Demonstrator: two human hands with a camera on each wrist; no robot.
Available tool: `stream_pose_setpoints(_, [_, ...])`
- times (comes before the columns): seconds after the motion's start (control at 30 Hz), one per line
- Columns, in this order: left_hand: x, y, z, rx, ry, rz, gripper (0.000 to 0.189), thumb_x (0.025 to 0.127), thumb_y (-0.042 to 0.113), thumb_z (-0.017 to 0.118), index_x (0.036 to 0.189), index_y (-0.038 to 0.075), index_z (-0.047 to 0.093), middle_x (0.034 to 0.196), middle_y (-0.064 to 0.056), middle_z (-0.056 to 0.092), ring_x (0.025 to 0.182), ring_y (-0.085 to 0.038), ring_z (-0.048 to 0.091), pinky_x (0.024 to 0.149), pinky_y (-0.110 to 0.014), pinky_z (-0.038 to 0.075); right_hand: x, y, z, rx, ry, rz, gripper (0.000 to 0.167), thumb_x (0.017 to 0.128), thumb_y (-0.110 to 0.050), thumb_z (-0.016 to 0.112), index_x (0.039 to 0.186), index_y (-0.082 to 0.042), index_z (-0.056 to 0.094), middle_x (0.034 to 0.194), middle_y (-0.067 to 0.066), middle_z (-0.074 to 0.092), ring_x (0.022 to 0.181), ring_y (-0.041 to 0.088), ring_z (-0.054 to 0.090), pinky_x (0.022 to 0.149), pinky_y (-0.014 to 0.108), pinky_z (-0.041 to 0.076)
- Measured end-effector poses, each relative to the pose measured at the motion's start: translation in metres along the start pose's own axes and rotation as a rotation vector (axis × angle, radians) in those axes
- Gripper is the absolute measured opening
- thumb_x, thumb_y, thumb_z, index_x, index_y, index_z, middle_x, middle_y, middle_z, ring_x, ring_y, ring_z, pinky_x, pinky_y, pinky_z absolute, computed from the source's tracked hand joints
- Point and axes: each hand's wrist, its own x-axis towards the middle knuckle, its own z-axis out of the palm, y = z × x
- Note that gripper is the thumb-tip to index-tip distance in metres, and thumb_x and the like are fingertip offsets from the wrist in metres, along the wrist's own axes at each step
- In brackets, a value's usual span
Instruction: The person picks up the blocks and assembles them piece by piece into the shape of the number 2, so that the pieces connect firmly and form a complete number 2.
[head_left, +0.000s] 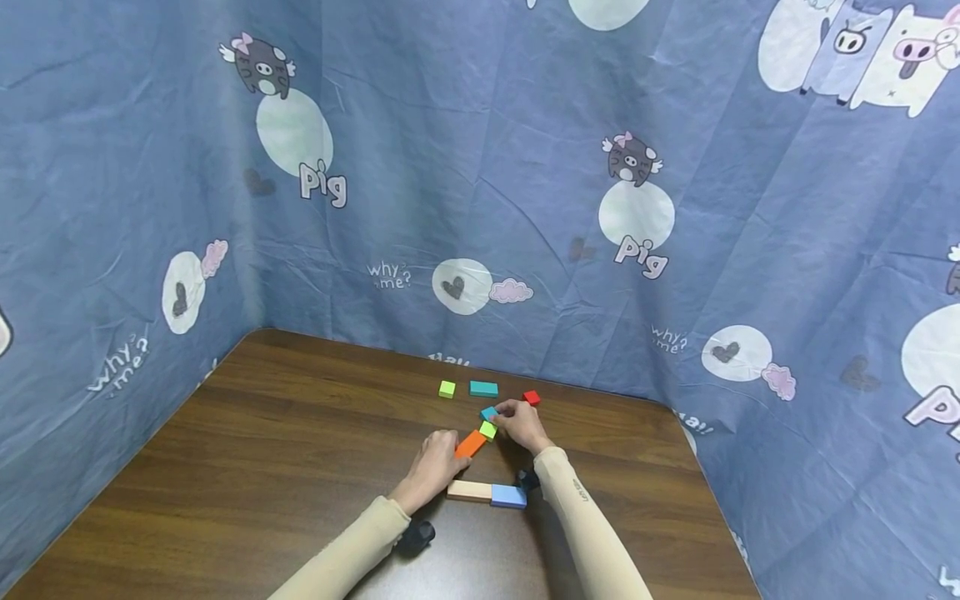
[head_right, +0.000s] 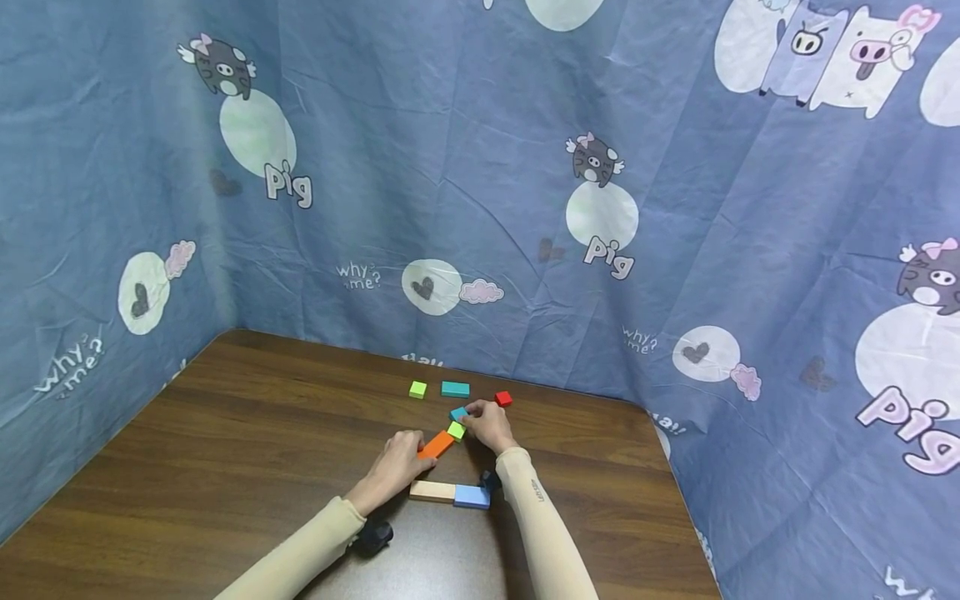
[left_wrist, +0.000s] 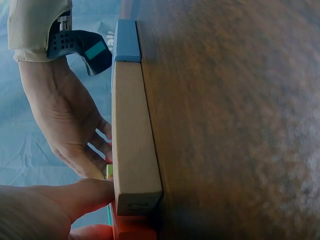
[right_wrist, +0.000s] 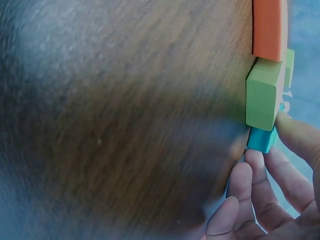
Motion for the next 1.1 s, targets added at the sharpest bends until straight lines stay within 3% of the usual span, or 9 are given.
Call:
stream_pose_setpoints(0.57, [-0.0005,-0.001,-0.0013,-0.011,-0.009,0.007,0.026,0.073,0.017,0.082,0.073,0.004,0.059,0.065,-0.001,0.055,0.058,-0.013,0.049,0.053,-0.029,0.039,0.0005,0.0003,-0.0006,-0.014,-0.01,-0.005,0.025,0.088,-0.019,0.07,0.106,-0.002,0.068,0.095,0.01,0.07,0.074,0.013,0.058,0.065,0.027,0.047])
stream_pose_setpoints(0.9, [-0.0006,0.0,-0.0001,-0.008,-0.006,0.014,0.026,0.073,0.015,0.082,0.073,0.004,0.058,0.065,-0.002,0.055,0.058,-0.014,0.05,0.053,-0.029,0.039,-0.0033,0.0,-0.0053,-0.035,0.005,-0.008,0.031,0.087,-0.022,0.071,0.11,-0.002,0.067,0.097,0.012,0.07,0.08,0.019,0.061,0.069,0.033,0.049])
stream_pose_setpoints(1.1, [0.0,-0.0001,-0.0013,-0.015,-0.011,0.0,0.026,0.074,0.015,0.082,0.073,0.004,0.059,0.066,-0.002,0.055,0.058,-0.013,0.049,0.053,-0.029,0.039,-0.0052,0.0007,-0.0072,-0.021,-0.016,-0.04,0.033,0.089,-0.022,0.069,0.117,-0.005,0.065,0.108,0.014,0.069,0.095,0.026,0.064,0.078,0.04,0.052])
